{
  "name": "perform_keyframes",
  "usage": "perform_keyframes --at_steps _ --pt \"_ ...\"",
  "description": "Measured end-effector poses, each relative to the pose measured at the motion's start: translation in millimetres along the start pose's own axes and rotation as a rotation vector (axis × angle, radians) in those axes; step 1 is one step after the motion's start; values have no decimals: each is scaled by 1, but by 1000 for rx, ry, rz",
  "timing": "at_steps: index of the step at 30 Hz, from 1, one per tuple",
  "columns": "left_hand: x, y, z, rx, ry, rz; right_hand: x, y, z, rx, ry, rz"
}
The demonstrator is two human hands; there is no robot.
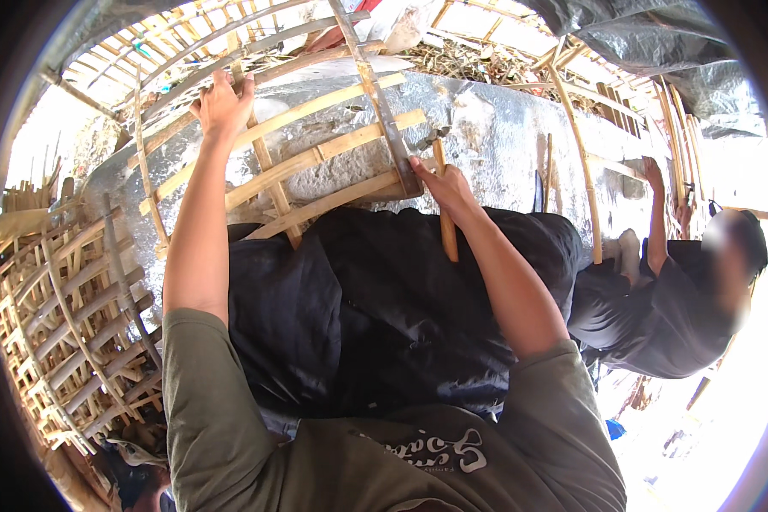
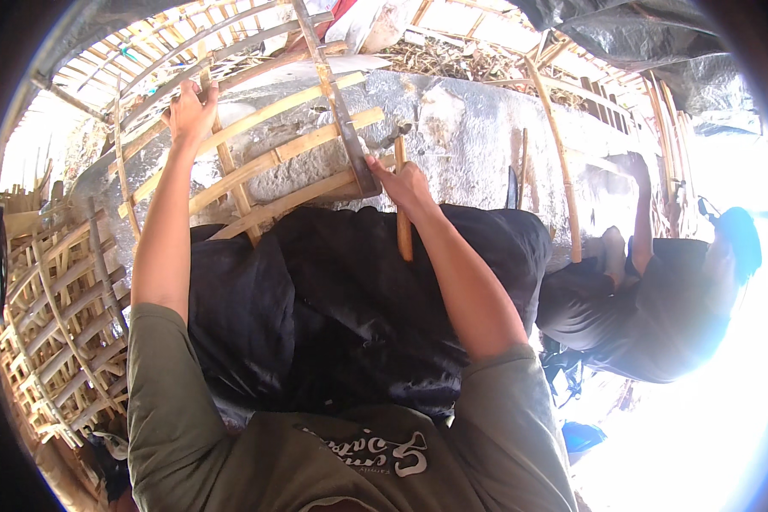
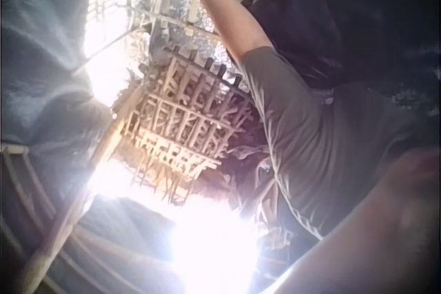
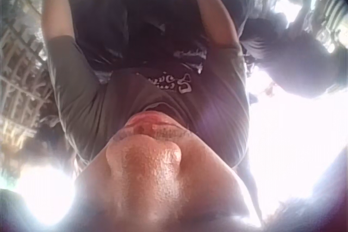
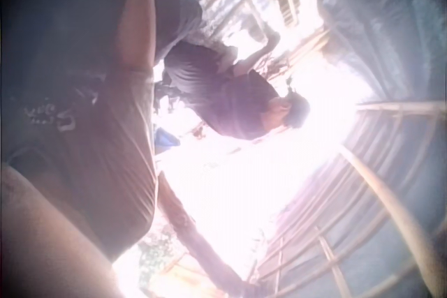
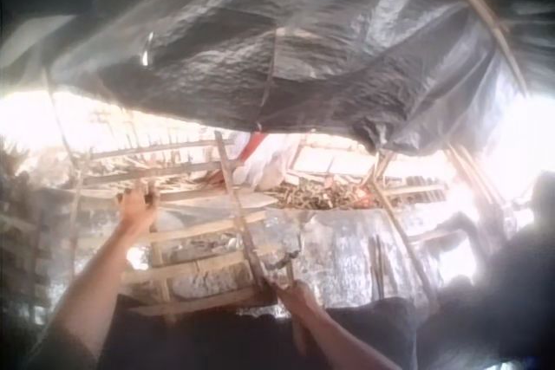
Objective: The person assembles a bamboo frame by hand, positioning slats and using a hammer to secure them. The person repeatedly adjusts the frame and hammers joints to tighten the structure.
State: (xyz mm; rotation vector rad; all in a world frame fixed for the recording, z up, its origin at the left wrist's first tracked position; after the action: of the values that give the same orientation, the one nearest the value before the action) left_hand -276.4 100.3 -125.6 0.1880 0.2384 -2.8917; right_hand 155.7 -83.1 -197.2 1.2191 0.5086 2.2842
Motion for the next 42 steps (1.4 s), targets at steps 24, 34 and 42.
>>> perform_keyframes --at_steps 24,34,42 --pt "-46 103 18 103 -304 -381 2 -5 -6 -5 52 54" --pt "-22 107 0 316 -284 -220 -6 -10 -5 -24 87 22" --pt "-37 120 13 345 -376 -284 -14 -15 -2 -29 87 15"
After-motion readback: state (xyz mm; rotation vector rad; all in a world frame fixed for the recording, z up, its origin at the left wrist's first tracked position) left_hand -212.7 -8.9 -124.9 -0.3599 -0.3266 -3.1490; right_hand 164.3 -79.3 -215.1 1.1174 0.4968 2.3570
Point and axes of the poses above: each hand's wrist, its own y-axis away from the middle knuckle, its own z-axis out of the back of the hand, x = y × z, the point moved 10 cm from there along -y, towards the middle knuckle, and after that the axes turned 10 degrees about -y, right-handed, at the moved point
